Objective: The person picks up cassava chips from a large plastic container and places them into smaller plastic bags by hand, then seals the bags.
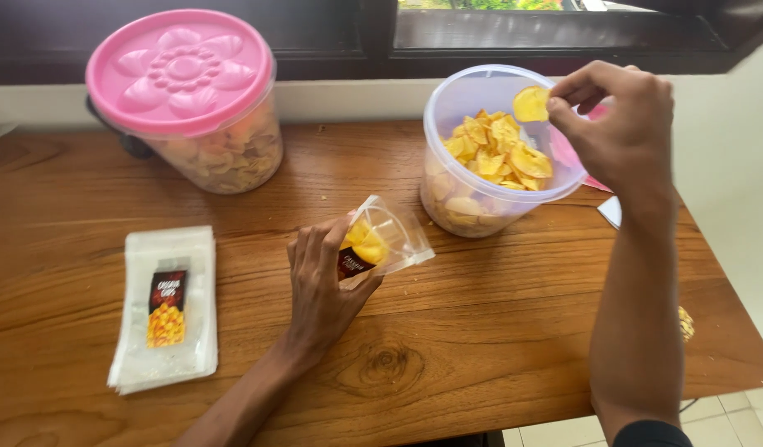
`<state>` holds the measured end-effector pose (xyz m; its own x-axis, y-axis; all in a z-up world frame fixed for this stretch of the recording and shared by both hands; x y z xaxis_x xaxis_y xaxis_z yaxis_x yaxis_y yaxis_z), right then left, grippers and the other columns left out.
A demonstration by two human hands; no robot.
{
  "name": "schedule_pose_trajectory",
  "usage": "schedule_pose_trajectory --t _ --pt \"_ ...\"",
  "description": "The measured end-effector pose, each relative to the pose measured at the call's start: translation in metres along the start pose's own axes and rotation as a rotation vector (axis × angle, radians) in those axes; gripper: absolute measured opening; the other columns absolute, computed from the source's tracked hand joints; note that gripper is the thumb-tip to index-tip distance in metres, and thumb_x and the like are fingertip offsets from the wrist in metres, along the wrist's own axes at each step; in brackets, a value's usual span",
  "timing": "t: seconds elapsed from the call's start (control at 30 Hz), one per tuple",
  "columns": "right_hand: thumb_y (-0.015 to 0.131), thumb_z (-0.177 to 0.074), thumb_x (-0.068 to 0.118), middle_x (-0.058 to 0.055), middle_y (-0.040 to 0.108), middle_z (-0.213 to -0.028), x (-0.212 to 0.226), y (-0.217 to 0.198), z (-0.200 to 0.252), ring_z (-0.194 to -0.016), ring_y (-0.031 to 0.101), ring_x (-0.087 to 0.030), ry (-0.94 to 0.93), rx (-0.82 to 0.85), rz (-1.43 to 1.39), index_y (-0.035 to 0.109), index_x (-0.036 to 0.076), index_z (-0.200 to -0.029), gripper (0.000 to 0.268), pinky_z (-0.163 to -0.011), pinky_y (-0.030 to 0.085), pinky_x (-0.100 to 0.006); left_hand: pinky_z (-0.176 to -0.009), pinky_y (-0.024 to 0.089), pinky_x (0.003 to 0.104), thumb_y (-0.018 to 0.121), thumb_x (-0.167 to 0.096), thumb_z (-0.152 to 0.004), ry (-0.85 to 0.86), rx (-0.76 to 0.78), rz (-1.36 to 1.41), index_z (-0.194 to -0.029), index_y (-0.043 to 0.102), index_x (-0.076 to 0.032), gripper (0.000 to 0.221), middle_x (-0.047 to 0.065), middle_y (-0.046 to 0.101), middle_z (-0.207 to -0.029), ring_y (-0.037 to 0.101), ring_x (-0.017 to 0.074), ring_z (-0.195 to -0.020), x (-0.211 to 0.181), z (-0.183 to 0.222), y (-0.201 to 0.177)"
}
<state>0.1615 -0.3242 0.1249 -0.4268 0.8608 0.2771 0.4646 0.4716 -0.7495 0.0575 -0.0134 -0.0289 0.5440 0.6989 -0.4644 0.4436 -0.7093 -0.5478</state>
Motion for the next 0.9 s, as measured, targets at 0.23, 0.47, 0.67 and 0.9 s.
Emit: schedule_pose_trajectory --t 0.23,0.47,0.67,0.9 --pt "0.076 -0.095 0.003 -0.003 0.073 -0.094 0.099 0.008 0.017 -0.08 0.056 -0.006 0.194 0.216 -0.475 0.075 0.004 -0.097 0.003 -0.072 0.043 -0.018 -0.095 0.039 0.04 0.083 -0.049 -0.088 -0.058 -0.089 -0.068 -0.141 0.049 -0.013 0.072 0.006 0.061 -0.121 0.055 0.0248 -0.106 -0.001 -0.008 -0.016" --pt "0.08 -0.089 0.005 0.0 0.074 -0.084 0.13 0.046 0.028 -0.075 0.06 -0.006 0.01 0.362 -0.586 0.077 0.007 -0.094 0.006 -0.069 0.042 -0.022 -0.093 0.038 0.039 0.076 -0.056 -0.092 0.002 -0.088 -0.144 -0.148 0.047 -0.012 0.078 0.005 0.063 -0.128 0.054 0.0238 -0.109 -0.004 -0.008 -0.018" --pt "0.082 -0.088 0.012 0.004 0.07 -0.076 0.138 0.059 0.031 -0.073 0.057 -0.004 0.005 0.424 -0.587 0.079 0.012 -0.094 0.007 -0.07 0.037 -0.023 -0.092 0.037 0.04 0.07 -0.056 -0.096 0.035 -0.09 -0.154 -0.148 0.047 -0.01 0.074 0.006 0.063 -0.13 0.055 0.025 -0.109 -0.006 -0.007 -0.02" --pt "0.079 -0.09 0.019 0.005 0.074 -0.076 0.15 0.061 0.034 -0.056 0.038 -0.003 -0.054 0.499 -0.53 0.074 0.008 -0.1 0.016 -0.051 0.036 -0.018 -0.09 0.037 0.042 0.062 -0.053 -0.102 0.133 -0.098 -0.173 -0.147 0.048 -0.009 0.064 0.008 0.064 -0.128 0.055 0.025 -0.104 -0.009 -0.006 -0.02"
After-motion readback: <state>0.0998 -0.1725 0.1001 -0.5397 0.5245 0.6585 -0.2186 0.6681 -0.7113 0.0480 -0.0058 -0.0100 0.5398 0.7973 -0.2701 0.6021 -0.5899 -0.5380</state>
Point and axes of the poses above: each hand's wrist, its own z-axis away from the middle knuckle, its own y-axis out of the palm, x = y × z, the point moved 6 cm from there along -z, towards the middle knuckle
